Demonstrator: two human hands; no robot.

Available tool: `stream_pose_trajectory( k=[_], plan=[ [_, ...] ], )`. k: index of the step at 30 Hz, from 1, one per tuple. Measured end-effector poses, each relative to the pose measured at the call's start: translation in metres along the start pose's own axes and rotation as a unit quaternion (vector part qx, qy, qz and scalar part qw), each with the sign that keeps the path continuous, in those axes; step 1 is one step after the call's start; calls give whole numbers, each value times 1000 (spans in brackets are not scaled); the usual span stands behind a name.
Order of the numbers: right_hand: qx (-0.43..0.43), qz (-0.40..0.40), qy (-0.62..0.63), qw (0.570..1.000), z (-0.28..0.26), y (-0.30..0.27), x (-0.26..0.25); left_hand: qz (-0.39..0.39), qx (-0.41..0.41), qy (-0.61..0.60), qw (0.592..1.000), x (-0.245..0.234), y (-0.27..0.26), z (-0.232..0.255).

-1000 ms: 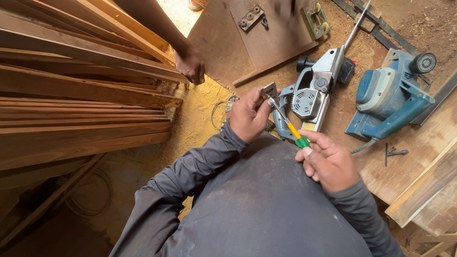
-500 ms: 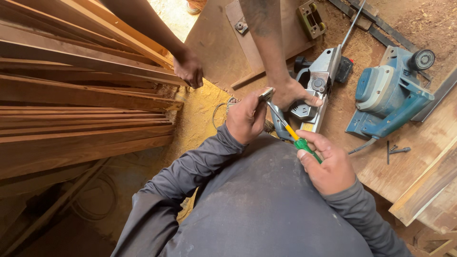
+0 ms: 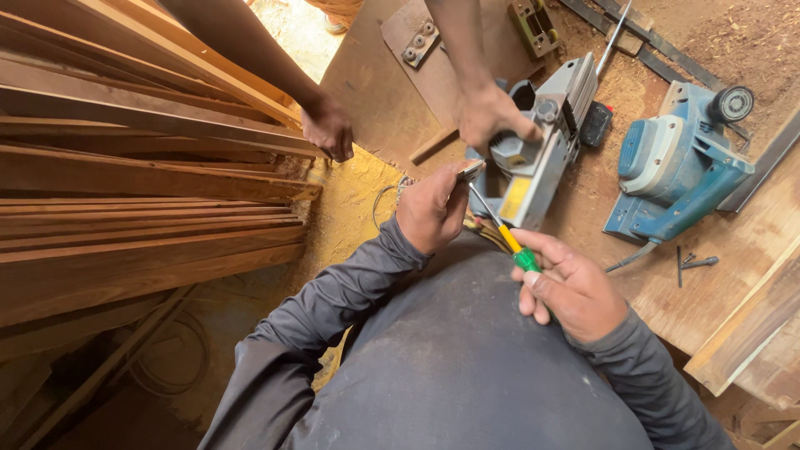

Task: The person disassembles and adjusts a power planer using a screwdriver. They remove small metal plates and screws, manipulate the internal components, and use a screwdriver to tighten fasteners on the tool's base.

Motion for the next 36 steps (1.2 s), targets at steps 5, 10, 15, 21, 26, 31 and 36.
stream_pose_trajectory(
  k=[5,10,15,21,26,31,36],
  plan=[
    [27,40,-52,997,-5,-4,9,-20,6,9,1000,-1,-1,3],
    [-6,58,-90,994,-5,-7,17,-3,11,41,999,-1,-3,8],
    [-57,103,-260,959,-14,-10,24,-5,-14,56,998,2,-7,8],
    [-143,132,-484,853,-42,-14,39,0,-11,81,997,7,-12,10],
    [-47,154,-544,823,-43,-16,29,8,-21,67,998,11,-11,9],
    [-45,35,-229,972,-28,-9,-7,14,-24,63,998,9,-8,8],
    [18,15,-27,999,-4,-4,-13,8,5,76,997,9,-5,10]
  ],
)
Point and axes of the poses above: each hand's wrist, its own y-axis towards the middle knuckle, its own x-axis out of the palm, z = x × y, the point moved 5 cm from there along y, towards the middle knuckle, and after that the axes turned 12 degrees about -z, right-handed, at the moved point
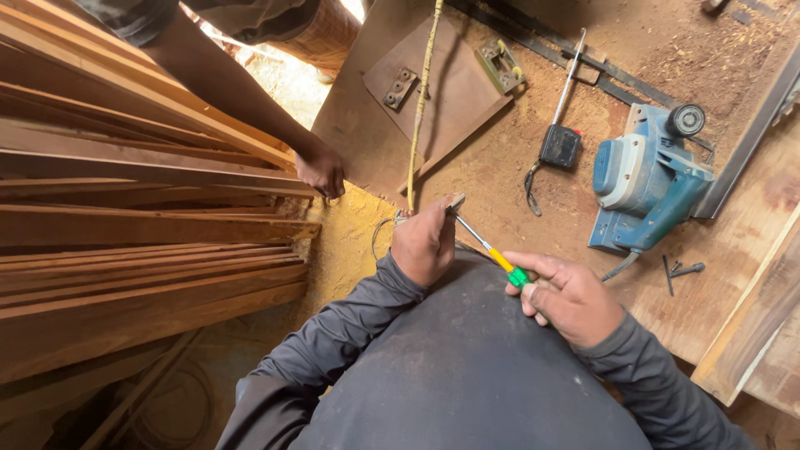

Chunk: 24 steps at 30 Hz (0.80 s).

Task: The person disassembles and adjusts a power planer using a screwdriver. They remove small metal plates and screws, manipulate the internal components, and use a screwdriver to tighten fasteners on the tool's base.

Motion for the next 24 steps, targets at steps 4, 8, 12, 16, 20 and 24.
stream_pose_trajectory(
  k=[4,8,12,16,20,24],
  plan=[
    [-105,79,-287,949,-26,-9,12,-3,-2,10,1000,1,0,-1],
    [-157,145,-479,851,-48,-19,36,11,9,13,1000,2,-4,1],
    [-84,125,-421,894,-53,-14,29,1,-28,24,999,5,-2,-1],
    [-20,121,-389,913,-50,-12,18,18,-1,30,999,6,0,3],
    [-124,124,-420,891,-58,-12,26,13,-7,32,999,4,0,1],
    [-84,148,-441,881,-57,-15,27,12,-8,29,999,5,-2,3]
  ],
)
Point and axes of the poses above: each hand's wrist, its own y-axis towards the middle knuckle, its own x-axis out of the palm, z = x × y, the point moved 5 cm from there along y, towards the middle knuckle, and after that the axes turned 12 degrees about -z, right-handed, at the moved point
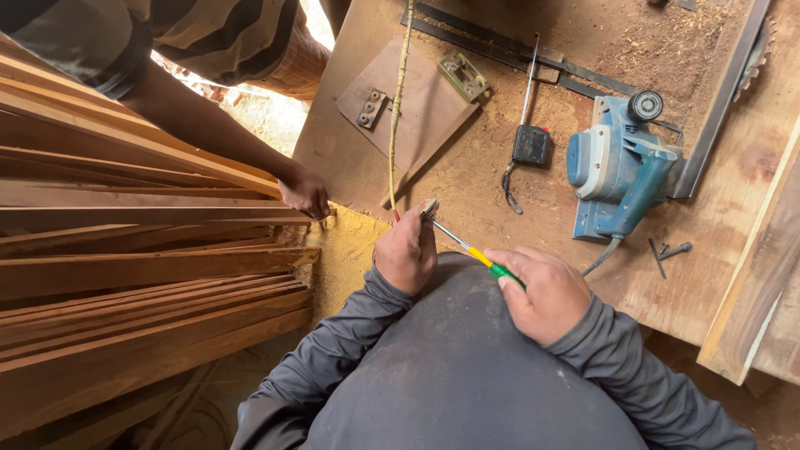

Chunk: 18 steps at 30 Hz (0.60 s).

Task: The person disassembles and adjusts a power planer using a screwdriver. They remove small metal plates and screws, manipulate the internal components, and use a screwdriver to tighten fasteners on the tool's base.

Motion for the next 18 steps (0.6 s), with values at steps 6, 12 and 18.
stream_pose_trajectory(
  k=[6,12,18],
  plan=[
    [-22,1,-2,1000,1,0,-1,-8,-19,3,1000,0,0,3],
    [-38,8,-4,999,4,1,-3,-12,-5,1,1000,1,1,5],
    [-32,43,-45,998,-5,-1,-6,15,4,20,1000,1,-1,7]
  ],
)
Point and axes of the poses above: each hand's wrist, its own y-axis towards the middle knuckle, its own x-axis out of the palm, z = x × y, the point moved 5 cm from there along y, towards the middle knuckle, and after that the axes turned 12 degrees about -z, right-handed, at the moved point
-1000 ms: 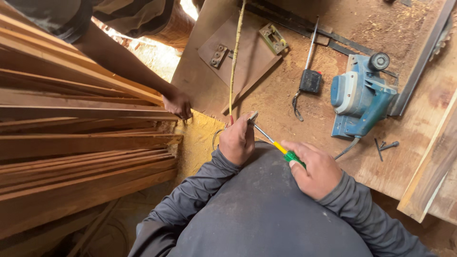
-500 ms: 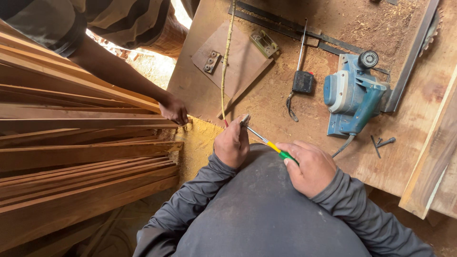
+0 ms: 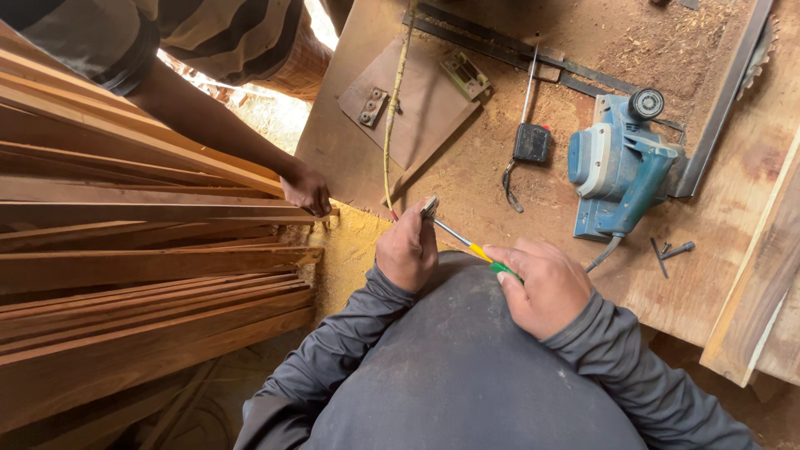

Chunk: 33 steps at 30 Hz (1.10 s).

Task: The person disassembles and adjusts a power planer using a screwdriver. They remove small metal plates and screws, manipulate the internal components, and use a screwdriver to tighten fasteners on the tool's base.

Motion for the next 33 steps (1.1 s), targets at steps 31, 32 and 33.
stream_pose_trajectory(
  k=[31,32,33],
  plan=[
    [7,76,433,898,84,32,21,-210,-212,-603,740,55,-5,-20],
    [65,65,355,930,87,36,24,-218,-203,-590,751,55,-4,-20],
    [47,53,378,923,85,41,27,-225,-193,-578,761,55,-5,-18]
  ],
)
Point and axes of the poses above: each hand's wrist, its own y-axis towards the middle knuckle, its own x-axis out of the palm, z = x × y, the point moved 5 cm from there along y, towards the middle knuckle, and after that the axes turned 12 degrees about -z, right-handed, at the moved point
